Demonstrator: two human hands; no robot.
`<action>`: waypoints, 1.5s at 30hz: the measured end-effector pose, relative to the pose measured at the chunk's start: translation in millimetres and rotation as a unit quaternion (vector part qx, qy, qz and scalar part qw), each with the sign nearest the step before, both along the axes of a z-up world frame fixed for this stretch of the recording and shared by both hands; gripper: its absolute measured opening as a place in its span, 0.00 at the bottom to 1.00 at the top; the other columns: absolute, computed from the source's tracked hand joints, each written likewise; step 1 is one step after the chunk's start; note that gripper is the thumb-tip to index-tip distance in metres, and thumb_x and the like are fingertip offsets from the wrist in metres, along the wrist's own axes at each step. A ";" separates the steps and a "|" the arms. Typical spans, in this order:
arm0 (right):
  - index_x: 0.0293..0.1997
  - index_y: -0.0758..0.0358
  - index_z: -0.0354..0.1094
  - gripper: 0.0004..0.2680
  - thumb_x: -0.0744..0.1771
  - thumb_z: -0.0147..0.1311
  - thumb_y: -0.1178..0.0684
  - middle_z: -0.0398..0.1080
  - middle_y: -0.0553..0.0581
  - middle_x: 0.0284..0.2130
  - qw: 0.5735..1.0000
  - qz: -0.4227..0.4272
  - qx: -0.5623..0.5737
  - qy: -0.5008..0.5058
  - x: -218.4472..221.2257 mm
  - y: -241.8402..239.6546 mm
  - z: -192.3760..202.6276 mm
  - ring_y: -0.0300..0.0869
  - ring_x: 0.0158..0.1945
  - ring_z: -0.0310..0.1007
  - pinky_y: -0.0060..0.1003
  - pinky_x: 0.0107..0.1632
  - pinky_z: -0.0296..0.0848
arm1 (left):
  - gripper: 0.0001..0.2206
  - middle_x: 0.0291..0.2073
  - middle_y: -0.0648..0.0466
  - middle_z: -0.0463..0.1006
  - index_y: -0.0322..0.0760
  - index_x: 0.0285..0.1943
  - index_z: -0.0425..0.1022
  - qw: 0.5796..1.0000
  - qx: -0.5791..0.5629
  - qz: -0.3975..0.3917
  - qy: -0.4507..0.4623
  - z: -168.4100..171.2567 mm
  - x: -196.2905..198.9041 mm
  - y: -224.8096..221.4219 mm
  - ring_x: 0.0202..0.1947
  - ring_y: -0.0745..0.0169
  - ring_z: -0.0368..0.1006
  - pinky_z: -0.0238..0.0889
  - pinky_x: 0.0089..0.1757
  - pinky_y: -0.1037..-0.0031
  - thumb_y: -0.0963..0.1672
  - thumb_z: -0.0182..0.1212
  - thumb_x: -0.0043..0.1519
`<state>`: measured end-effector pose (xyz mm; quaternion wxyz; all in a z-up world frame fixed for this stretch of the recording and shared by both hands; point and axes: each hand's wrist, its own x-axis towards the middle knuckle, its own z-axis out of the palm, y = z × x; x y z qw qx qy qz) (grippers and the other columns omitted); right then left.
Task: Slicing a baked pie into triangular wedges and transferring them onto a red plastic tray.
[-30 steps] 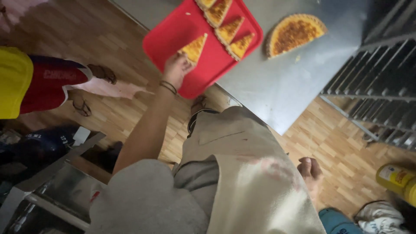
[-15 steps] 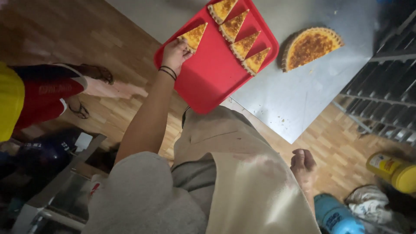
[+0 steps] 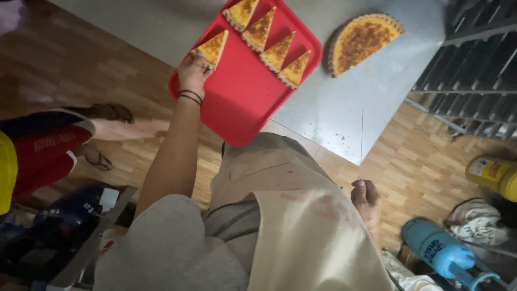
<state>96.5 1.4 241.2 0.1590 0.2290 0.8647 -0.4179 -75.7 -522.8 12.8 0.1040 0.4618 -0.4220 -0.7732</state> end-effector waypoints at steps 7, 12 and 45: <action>0.44 0.51 0.74 0.10 0.74 0.44 0.44 0.69 0.53 0.23 0.992 -0.091 0.073 -0.054 22.0 46.6 -16.6 0.45 0.30 0.70 0.42 0.42 0.69 | 0.09 0.39 0.42 0.81 0.34 0.47 0.82 0.892 -0.452 0.032 0.008 7.2 24.5 20.1 0.43 0.53 0.81 0.76 0.43 0.70 0.42 0.72 0.61; 0.42 0.59 0.73 0.11 0.74 0.43 0.48 0.65 0.54 0.18 0.995 -0.095 0.013 -0.023 37.6 82.9 -22.3 0.41 0.21 0.65 0.35 0.29 0.65 | 0.10 0.49 0.46 0.78 0.35 0.58 0.76 0.907 -0.338 -0.137 0.208 86.0 -16.3 159.5 0.52 0.58 0.74 0.68 0.54 0.67 0.40 0.62 0.69; 0.45 0.57 0.75 0.09 0.74 0.47 0.49 0.65 0.53 0.19 0.991 -0.129 -0.036 -0.002 73.2 252.2 -84.4 0.41 0.26 0.65 0.37 0.36 0.68 | 0.16 0.60 0.40 0.74 0.38 0.67 0.70 0.932 -0.268 -0.236 -0.057 59.1 -5.0 410.4 0.64 0.41 0.69 0.70 0.58 0.54 0.45 0.50 0.72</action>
